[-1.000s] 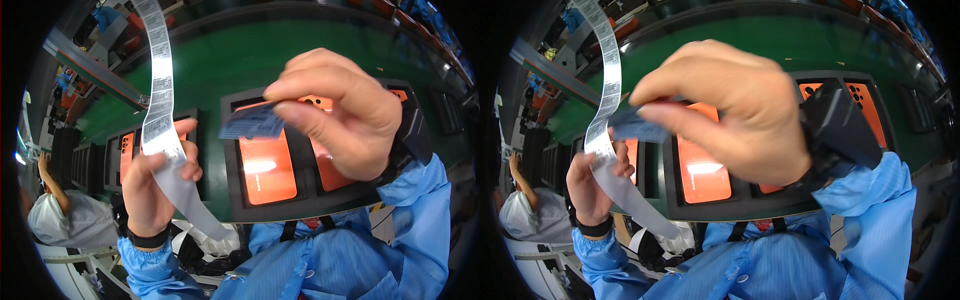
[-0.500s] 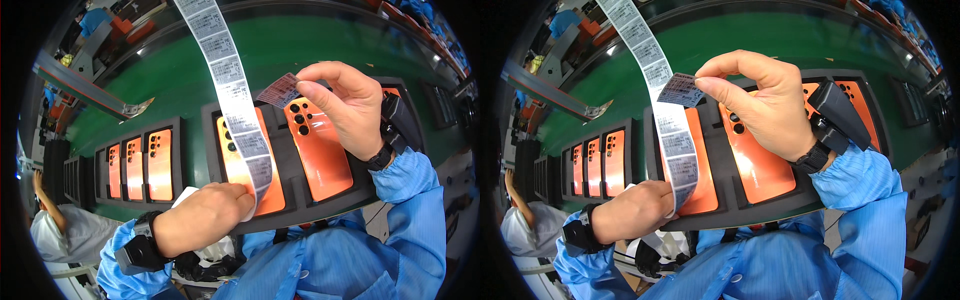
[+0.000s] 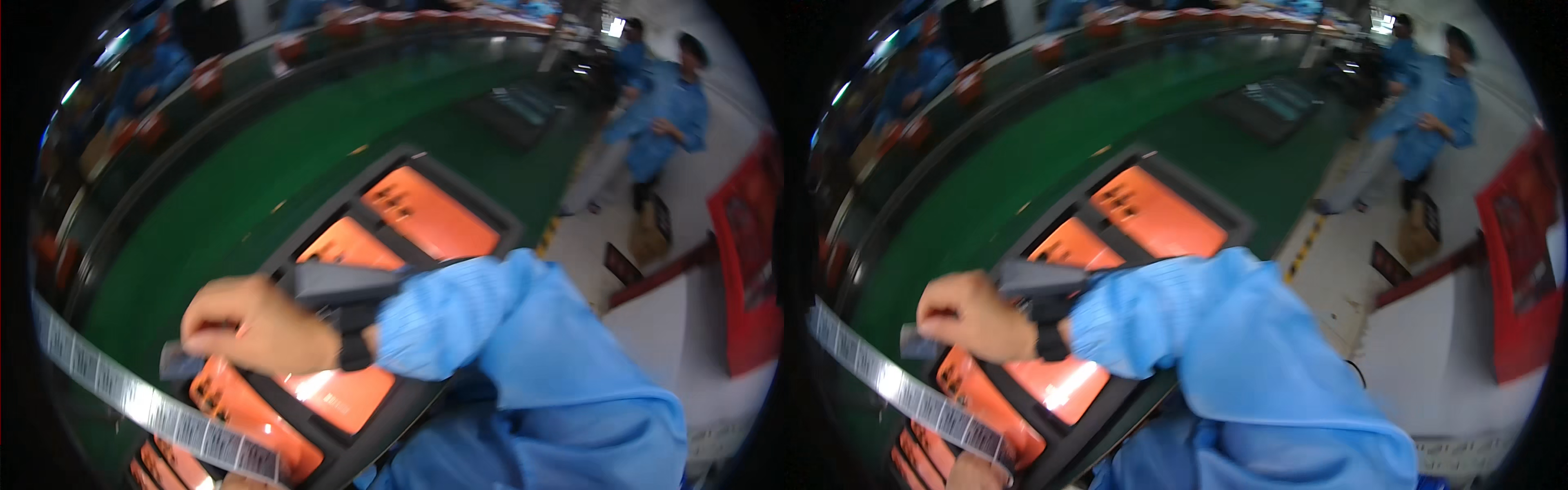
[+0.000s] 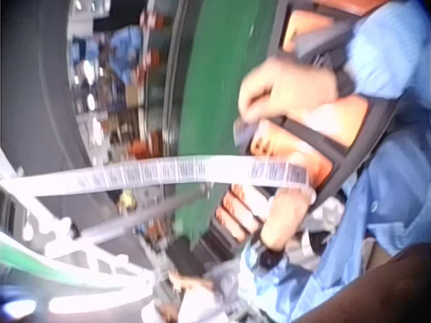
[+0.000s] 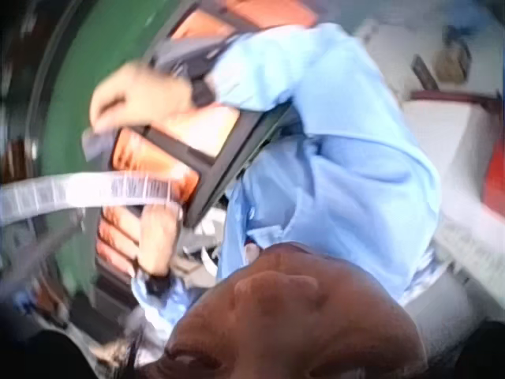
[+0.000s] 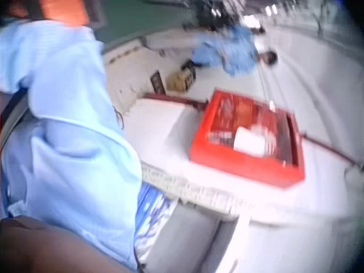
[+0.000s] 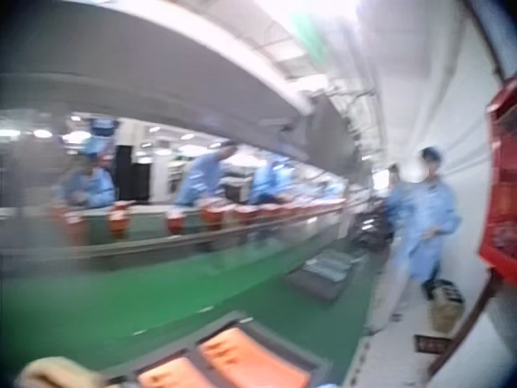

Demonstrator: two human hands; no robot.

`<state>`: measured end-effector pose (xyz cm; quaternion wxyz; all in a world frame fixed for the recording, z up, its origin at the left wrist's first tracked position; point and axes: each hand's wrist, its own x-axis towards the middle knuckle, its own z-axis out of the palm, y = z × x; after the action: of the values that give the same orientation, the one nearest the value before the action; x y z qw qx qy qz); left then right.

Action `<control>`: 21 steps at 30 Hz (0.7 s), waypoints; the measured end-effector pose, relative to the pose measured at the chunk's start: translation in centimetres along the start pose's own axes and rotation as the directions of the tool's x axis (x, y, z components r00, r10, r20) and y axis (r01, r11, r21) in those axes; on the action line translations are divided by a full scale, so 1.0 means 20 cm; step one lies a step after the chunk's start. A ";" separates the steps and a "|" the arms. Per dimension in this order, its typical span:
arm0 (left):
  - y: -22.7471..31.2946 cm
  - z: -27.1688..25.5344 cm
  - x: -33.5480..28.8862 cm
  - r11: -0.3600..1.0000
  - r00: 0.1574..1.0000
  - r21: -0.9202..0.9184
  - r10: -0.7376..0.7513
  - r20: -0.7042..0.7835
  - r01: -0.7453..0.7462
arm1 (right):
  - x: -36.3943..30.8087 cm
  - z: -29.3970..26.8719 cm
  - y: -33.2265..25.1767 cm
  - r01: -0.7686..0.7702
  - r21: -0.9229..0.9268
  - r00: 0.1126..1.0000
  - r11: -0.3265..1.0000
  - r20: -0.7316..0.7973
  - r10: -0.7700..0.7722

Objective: The recorder applies identification labels to the back of several mobile phones arranged in a tray on an assembly line.

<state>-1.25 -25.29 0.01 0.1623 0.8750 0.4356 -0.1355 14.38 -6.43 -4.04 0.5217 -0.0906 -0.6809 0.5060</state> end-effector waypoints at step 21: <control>-0.17 -0.01 0.14 0.971 0.988 -0.195 0.116 -0.104 -0.135 | 0.01 -0.12 0.19 -0.521 0.339 0.820 0.783 -0.057 0.570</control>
<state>-2.34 -21.29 -1.36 0.2382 0.8851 0.3979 -0.0396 14.55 -3.06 -7.05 0.4115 -0.2408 -0.4948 0.7265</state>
